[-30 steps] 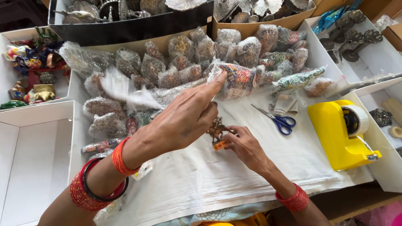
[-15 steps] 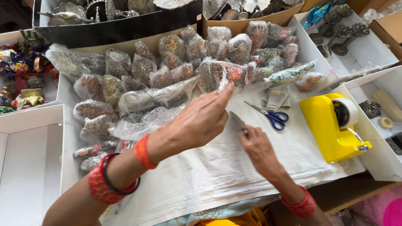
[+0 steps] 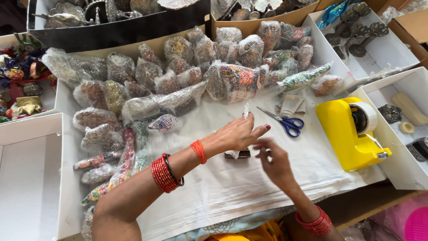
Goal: The person wraps a small decorative figurine in bubble wrap using both hands. They then place the wrapped item into a white box alongside other wrapped items. The person also handles a colorful wrapped object and a small dark figurine during the process.
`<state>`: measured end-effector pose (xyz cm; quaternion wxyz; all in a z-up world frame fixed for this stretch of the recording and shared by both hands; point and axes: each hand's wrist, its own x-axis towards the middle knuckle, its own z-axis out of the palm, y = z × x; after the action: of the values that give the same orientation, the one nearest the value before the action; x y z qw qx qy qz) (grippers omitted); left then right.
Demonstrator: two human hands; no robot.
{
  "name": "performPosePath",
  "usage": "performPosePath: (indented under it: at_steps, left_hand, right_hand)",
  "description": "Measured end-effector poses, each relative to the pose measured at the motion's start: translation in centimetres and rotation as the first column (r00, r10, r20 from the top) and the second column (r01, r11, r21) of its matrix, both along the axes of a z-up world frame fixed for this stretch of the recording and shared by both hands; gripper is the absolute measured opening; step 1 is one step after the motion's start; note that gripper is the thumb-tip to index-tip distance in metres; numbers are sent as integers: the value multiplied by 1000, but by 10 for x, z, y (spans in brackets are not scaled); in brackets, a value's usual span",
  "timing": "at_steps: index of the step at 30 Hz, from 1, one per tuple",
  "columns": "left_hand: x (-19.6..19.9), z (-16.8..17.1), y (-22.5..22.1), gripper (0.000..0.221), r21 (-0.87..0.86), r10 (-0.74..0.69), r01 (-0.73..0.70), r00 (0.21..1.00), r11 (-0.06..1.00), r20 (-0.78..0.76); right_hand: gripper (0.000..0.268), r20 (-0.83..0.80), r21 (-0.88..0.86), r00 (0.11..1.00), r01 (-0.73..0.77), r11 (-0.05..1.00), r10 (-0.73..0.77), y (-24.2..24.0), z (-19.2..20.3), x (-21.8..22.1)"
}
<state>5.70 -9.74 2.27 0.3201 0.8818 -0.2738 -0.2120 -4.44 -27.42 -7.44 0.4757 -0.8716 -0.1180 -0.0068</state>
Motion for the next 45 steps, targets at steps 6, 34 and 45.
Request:
performPosePath:
  at_steps: [6,34,45]
  left_hand:
    - [-5,-30,-19,117,-25,19,-22,995,999,-95]
    - [-21,-25,52,90,-89,334,-322,923,942,191]
    - [-33,-77,44,98,184,61,-163,885,969,461]
  right_hand:
    - [96,-49,335,997,-35,942,55,22,52,9]
    - [70,128,-230,989,-40,972,71,34,36,2]
    - [19,289,-29,939,201,979,-185,-8,21,-19]
